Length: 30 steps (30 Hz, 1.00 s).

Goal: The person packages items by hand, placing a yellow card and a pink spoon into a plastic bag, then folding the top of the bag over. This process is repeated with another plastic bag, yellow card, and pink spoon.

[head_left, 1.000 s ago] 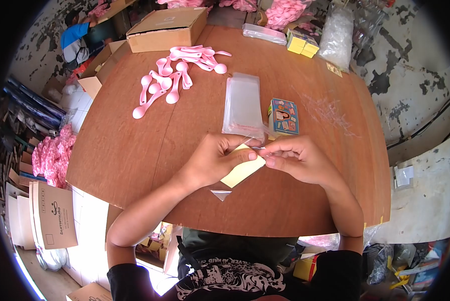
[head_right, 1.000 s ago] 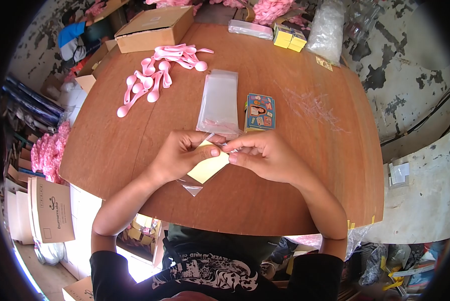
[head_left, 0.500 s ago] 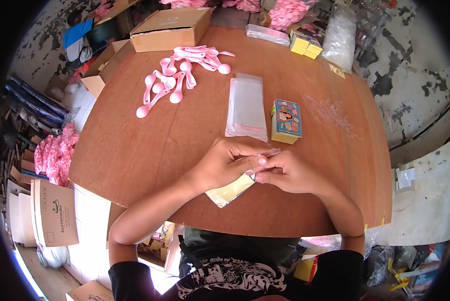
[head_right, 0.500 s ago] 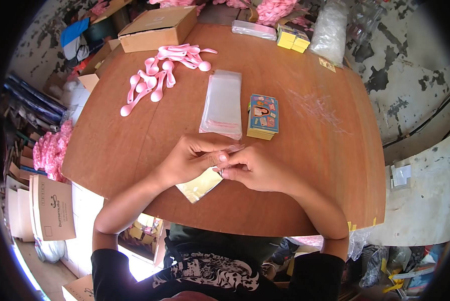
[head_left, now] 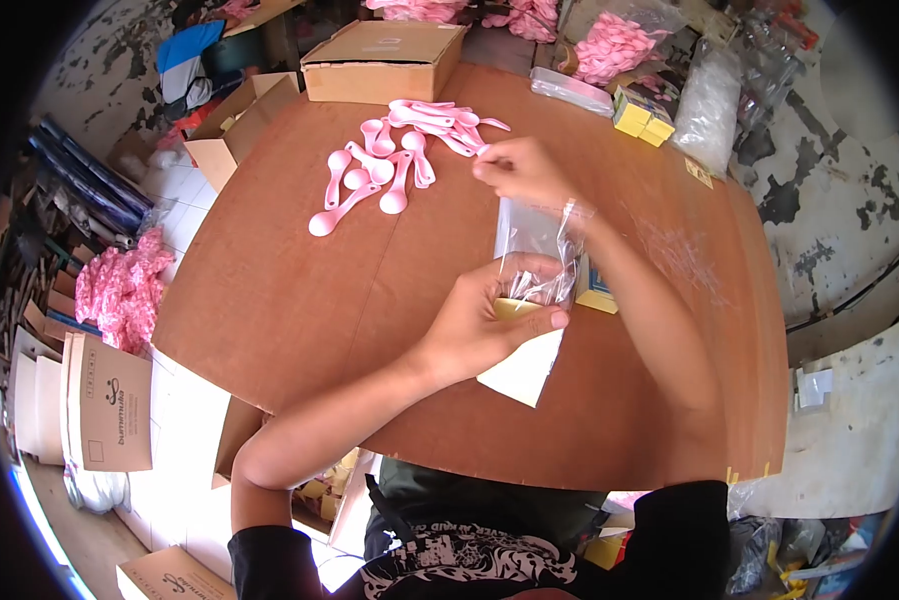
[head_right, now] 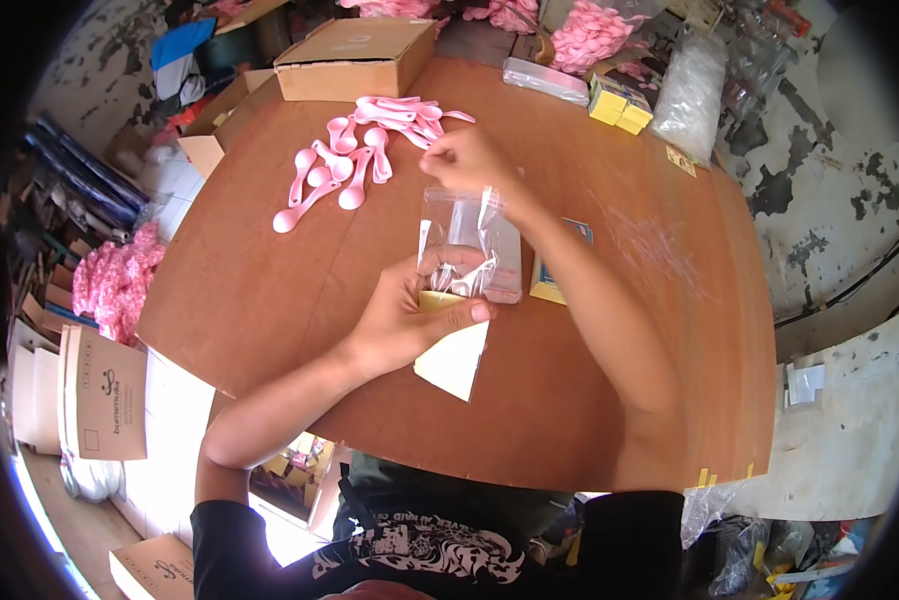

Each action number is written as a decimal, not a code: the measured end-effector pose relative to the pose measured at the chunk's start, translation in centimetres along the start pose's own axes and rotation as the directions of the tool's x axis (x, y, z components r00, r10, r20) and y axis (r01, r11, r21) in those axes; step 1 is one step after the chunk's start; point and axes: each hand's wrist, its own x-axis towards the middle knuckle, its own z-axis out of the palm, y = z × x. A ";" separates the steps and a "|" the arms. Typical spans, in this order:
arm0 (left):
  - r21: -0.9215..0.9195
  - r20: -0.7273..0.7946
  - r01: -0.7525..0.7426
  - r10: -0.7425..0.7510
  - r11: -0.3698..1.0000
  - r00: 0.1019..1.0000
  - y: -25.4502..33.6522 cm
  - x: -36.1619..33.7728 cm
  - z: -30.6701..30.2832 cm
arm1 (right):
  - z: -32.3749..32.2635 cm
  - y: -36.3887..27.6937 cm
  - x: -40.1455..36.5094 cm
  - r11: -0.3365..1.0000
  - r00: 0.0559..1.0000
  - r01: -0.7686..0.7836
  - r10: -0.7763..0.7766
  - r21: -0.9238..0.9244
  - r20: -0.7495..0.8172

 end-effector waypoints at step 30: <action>0.175 -0.016 0.179 -0.179 0.968 0.984 -0.2 0.7 0.0 | -10.3 -10.8 -14.0 0.821 0.871 0.181 0.122 0.541 -0.477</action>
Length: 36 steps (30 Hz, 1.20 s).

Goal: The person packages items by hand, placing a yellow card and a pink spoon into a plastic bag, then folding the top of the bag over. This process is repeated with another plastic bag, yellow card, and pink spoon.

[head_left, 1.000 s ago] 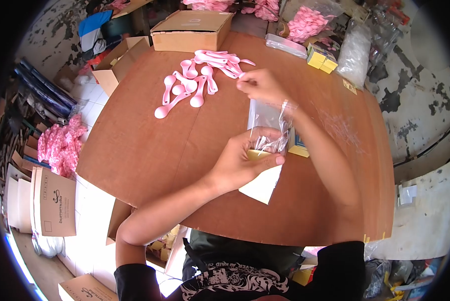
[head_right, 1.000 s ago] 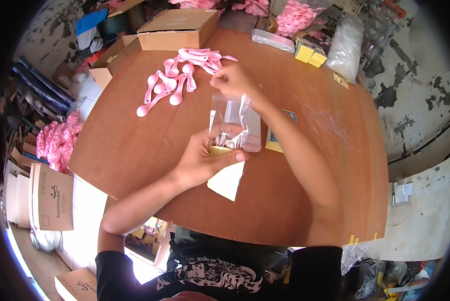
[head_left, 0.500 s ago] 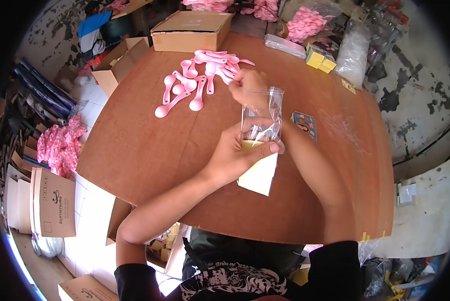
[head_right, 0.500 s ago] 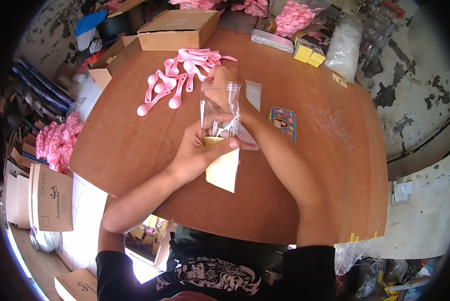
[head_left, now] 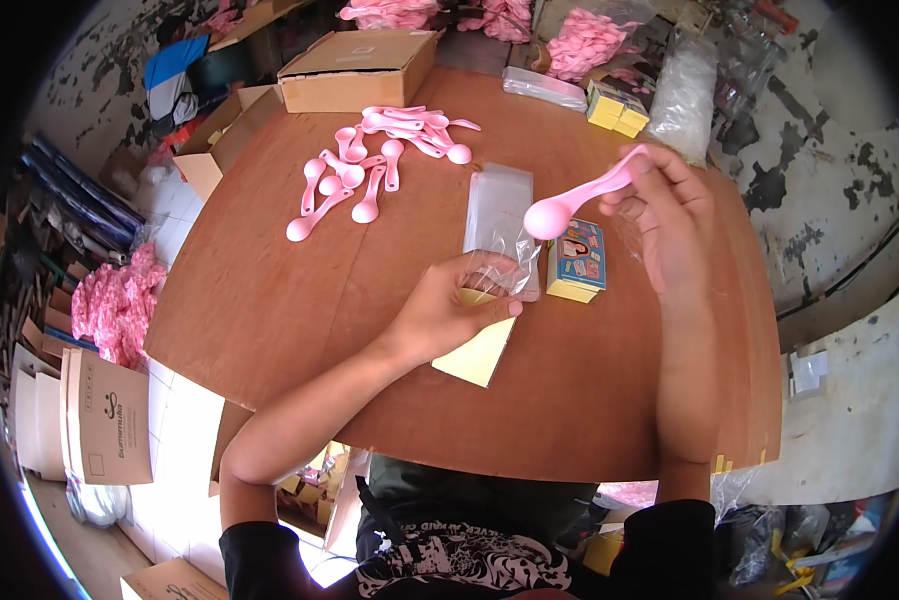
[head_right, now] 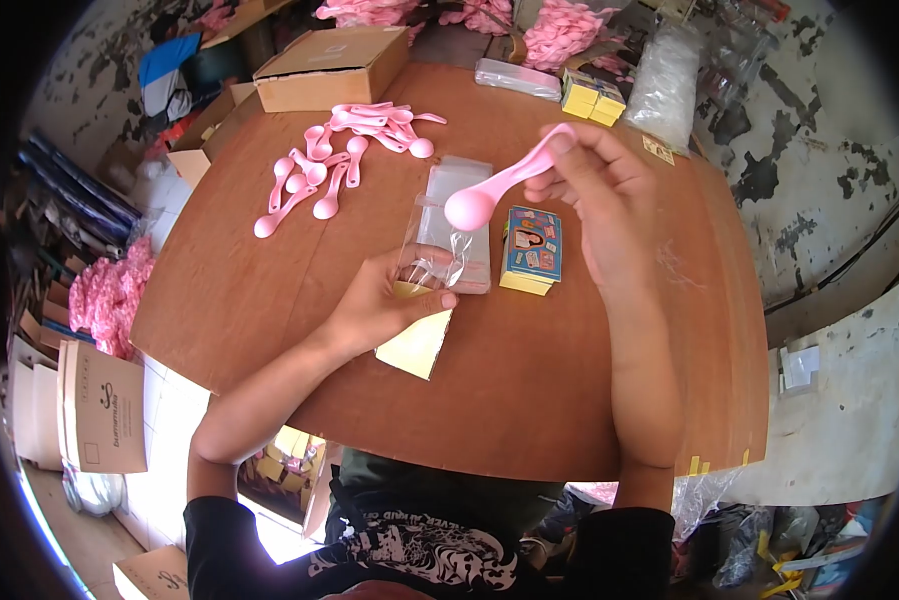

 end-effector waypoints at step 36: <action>0.234 -0.136 -0.534 0.571 0.812 0.809 -1.4 0.3 -0.2 | 1.7 -4.7 -1.5 0.880 0.970 0.121 -0.006 -0.459 0.245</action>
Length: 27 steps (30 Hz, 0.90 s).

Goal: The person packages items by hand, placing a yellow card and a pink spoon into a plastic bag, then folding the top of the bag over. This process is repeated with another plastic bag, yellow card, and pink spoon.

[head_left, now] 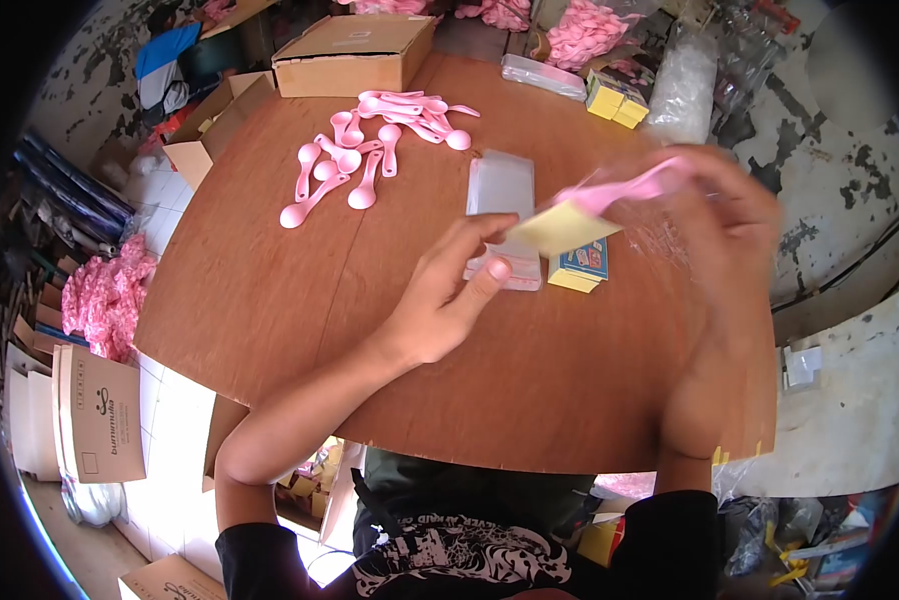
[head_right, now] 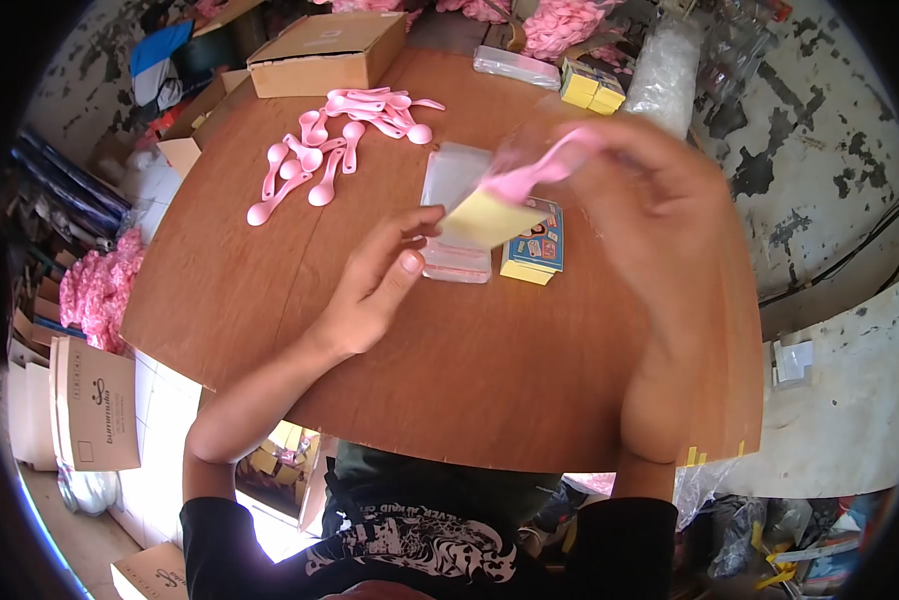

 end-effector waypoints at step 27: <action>-0.108 0.277 0.328 -0.288 0.939 0.917 1.7 -0.6 -0.1 | 6.2 3.4 -5.1 0.812 0.937 0.320 -0.349 -0.489 0.035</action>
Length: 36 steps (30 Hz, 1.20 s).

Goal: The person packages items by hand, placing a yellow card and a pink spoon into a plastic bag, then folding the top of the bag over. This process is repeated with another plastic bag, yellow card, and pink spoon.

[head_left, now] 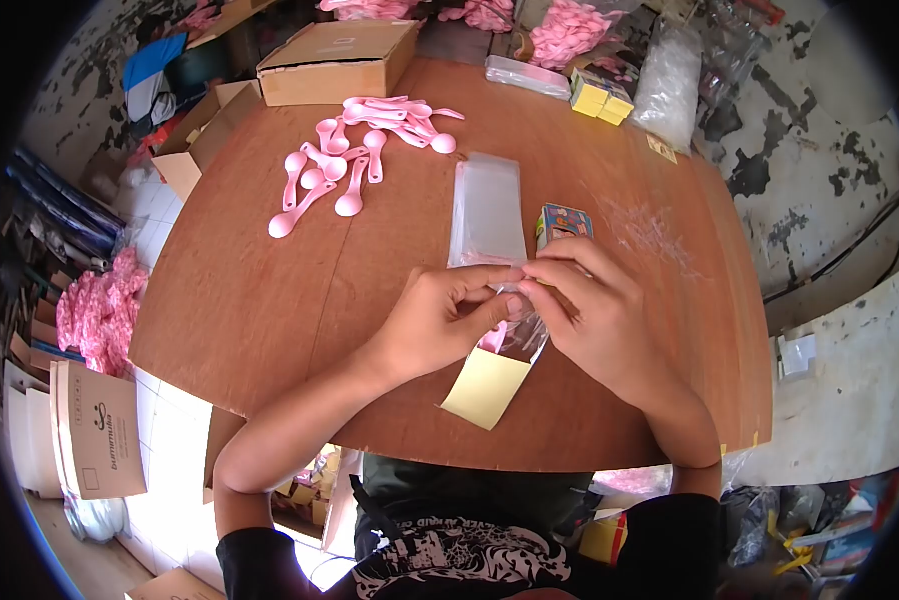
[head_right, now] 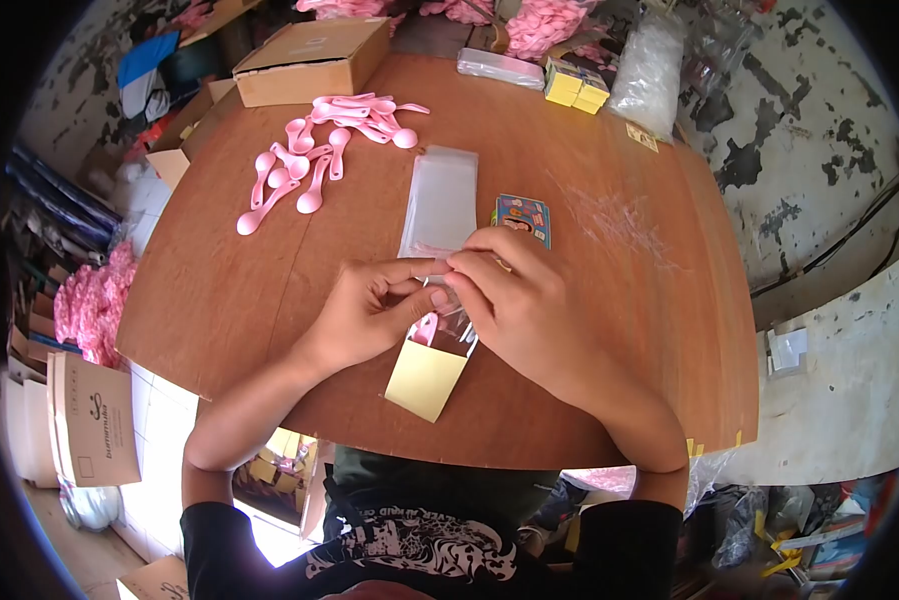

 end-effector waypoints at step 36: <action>0.103 -0.019 0.012 -0.010 0.995 1.000 0.6 -0.5 1.0 | -1.0 -0.5 -0.3 0.930 0.995 0.101 -0.104 -0.354 0.012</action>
